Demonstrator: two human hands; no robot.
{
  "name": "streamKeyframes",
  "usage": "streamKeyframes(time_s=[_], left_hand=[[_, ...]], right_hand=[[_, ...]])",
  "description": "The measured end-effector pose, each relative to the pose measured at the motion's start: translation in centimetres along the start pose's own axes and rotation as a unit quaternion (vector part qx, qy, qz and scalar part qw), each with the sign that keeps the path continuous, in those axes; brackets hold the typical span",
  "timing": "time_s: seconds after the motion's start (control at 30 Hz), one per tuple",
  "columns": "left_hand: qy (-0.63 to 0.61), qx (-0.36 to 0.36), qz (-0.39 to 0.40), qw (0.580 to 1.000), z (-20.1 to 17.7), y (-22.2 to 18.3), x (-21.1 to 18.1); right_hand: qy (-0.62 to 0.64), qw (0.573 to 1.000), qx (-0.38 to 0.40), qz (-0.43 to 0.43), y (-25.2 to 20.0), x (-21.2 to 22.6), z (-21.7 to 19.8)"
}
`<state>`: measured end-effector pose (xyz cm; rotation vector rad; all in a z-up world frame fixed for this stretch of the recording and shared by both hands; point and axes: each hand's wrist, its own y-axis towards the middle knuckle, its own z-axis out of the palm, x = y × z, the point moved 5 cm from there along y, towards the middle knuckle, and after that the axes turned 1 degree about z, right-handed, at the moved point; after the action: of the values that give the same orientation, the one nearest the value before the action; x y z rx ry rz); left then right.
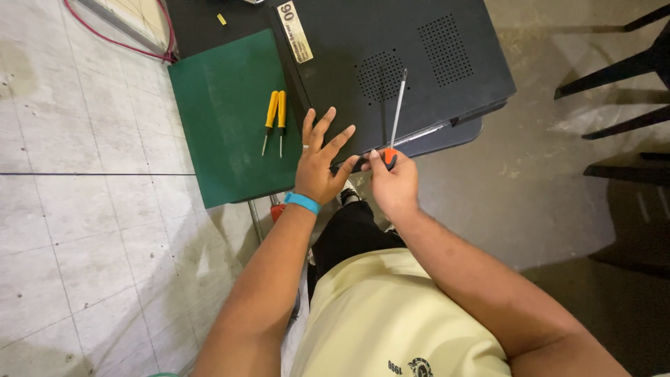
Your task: The person is finishing internal adjustments and then placing and screwing the side panel onto a desktop computer case.
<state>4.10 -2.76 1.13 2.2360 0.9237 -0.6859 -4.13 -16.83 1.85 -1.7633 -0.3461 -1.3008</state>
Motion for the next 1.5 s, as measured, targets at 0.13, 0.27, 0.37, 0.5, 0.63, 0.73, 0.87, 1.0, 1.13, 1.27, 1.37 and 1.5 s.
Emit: streamKeyframes(time_s=[0.13,0.27,0.37,0.5,0.63,0.73,0.87,1.0,1.13,1.27,1.37,1.5], left_hand=[[0.005,-0.003,0.004,1.000,0.1,-0.2,0.2],[-0.003,-0.006,0.003,1.000,-0.1,-0.1,-0.2],[0.000,-0.010,0.004,1.000,-0.1,-0.1,-0.1],[0.006,-0.009,0.012,1.000,-0.1,-0.1,-0.3],[0.001,-0.006,0.012,1.000,-0.1,-0.1,-0.2],[0.000,-0.006,0.009,1.000,-0.2,-0.1,-0.5],[-0.004,-0.006,0.005,1.000,-0.3,0.0,-0.8],[-0.007,-0.004,0.001,1.000,-0.2,-0.1,-0.6],[-0.009,-0.007,0.006,1.000,-0.1,-0.1,-0.4],[-0.007,-0.009,0.011,1.000,-0.2,0.1,-0.5],[0.071,-0.021,0.034,0.997,-0.3,0.4,-1.0],[0.183,-0.015,0.068,0.981,-0.4,1.3,-2.2]], right_hand=[[0.013,0.999,0.016,-0.028,-0.2,0.0,0.1],[0.005,0.999,0.023,-0.047,-0.3,0.1,-0.3],[-0.018,0.998,0.021,-0.058,0.2,-0.6,-0.5],[-0.064,0.993,0.019,-0.095,1.0,-2.9,-0.7],[0.021,0.997,0.005,-0.073,1.1,-3.4,-0.6],[0.027,0.998,-0.001,-0.060,1.0,-3.6,-0.6],[0.018,0.999,0.000,-0.041,1.1,-3.6,-0.9],[0.050,0.998,0.017,-0.019,0.9,-2.7,-1.2],[0.061,0.998,0.029,-0.014,1.0,-2.1,-1.1],[-0.021,0.998,0.028,-0.054,1.4,-2.9,-1.7],[-0.100,0.985,0.017,-0.140,2.1,-2.4,-2.4],[-0.125,0.974,0.011,-0.191,1.8,-1.8,-2.5]])
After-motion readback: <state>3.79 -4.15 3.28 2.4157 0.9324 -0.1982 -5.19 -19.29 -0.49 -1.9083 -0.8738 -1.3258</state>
